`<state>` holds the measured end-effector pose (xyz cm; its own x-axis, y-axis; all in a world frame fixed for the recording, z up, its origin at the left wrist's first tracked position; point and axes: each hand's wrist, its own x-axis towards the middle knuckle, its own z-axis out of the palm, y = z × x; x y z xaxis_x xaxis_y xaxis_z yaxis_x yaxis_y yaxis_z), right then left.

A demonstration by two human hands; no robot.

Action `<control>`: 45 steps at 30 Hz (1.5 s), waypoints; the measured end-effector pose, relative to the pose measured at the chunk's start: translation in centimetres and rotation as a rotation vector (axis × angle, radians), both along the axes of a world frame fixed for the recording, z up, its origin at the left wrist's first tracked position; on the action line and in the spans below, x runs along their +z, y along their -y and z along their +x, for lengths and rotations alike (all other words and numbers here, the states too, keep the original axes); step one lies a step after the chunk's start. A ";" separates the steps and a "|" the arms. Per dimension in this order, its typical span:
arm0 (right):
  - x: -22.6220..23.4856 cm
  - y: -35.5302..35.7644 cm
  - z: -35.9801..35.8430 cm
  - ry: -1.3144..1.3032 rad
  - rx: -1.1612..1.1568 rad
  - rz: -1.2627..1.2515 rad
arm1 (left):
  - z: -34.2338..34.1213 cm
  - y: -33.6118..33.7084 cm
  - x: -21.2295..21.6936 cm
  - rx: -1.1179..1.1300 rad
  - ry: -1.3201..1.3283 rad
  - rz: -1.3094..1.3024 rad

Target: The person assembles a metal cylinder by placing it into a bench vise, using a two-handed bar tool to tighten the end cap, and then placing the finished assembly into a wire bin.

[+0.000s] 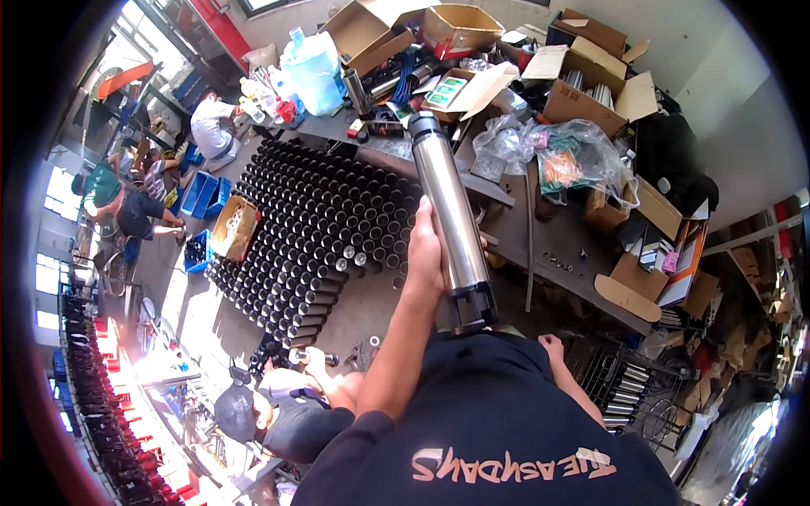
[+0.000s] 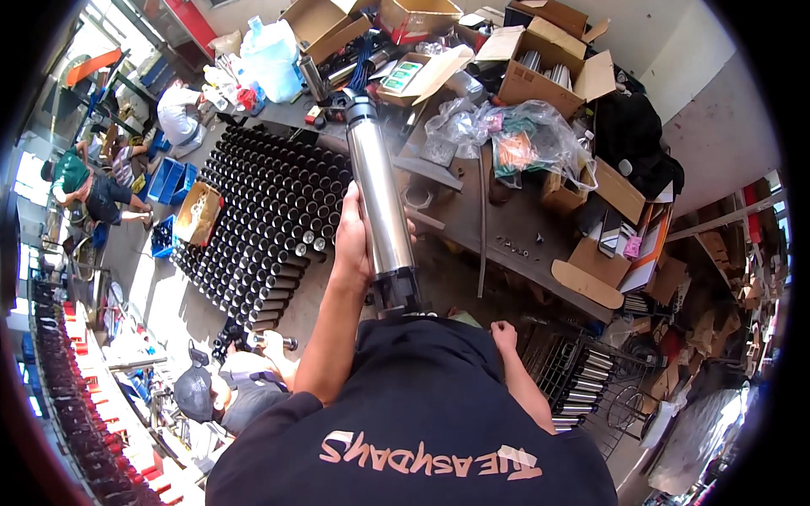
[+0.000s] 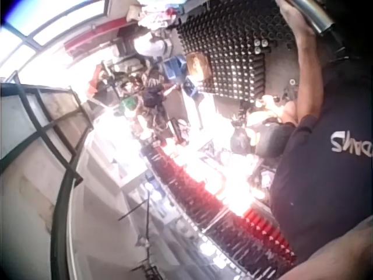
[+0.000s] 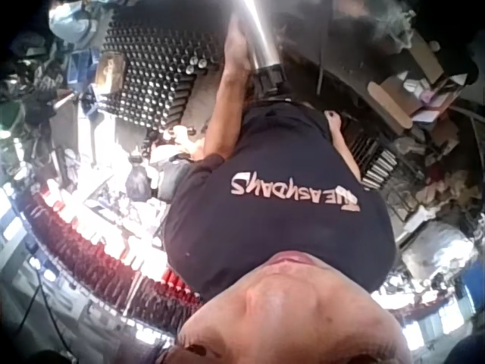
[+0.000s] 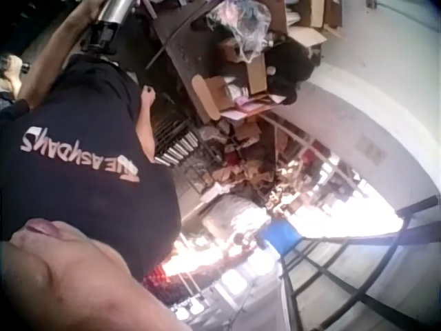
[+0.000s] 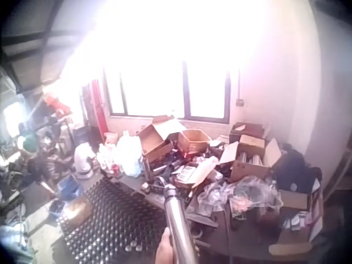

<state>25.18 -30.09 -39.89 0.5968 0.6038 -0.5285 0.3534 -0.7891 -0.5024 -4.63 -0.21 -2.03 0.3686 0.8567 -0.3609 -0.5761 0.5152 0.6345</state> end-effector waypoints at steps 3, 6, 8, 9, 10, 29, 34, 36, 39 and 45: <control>1.2 -1.3 -0.5 -0.183 -0.058 0.178 | 0.5 0.1 -0.5 -0.012 0.134 -0.051; 3.0 -2.9 -1.1 -0.078 -0.043 0.300 | 1.7 0.2 -1.8 -0.058 0.417 0.006; 7.6 -5.0 -2.2 0.065 0.036 0.446 | 2.4 0.6 -1.8 -0.057 0.481 0.036; 10.3 -6.5 -3.1 0.063 0.061 0.544 | 2.5 0.9 -1.8 -0.049 0.471 0.036; 13.6 -8.1 -4.1 0.069 0.083 0.636 | 2.8 1.2 -2.0 -0.031 0.372 -0.005; 37.2 -33.4 -16.2 -0.029 0.175 1.312 | 0.5 -5.6 -2.7 -0.204 -0.537 0.367; 36.9 -38.6 -16.9 -0.047 -0.047 1.235 | -1.0 -15.4 3.5 -0.068 -0.626 1.151; 34.6 -36.8 -16.0 -0.180 0.060 1.069 | 0.1 -17.4 3.8 -0.147 -0.567 1.342; 34.2 -36.1 -15.5 -0.181 0.390 0.999 | 2.2 -18.4 3.4 -0.302 -0.449 1.550; 35.6 -37.8 -14.4 -0.139 0.654 1.051 | 4.1 -23.6 3.7 -0.381 -0.241 1.874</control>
<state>10.79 7.73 -4.30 0.0033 0.9345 0.3559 0.4212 0.3215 -0.8481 -0.57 23.38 1.62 0.6919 0.0522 0.7201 -0.4440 -0.7557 0.4814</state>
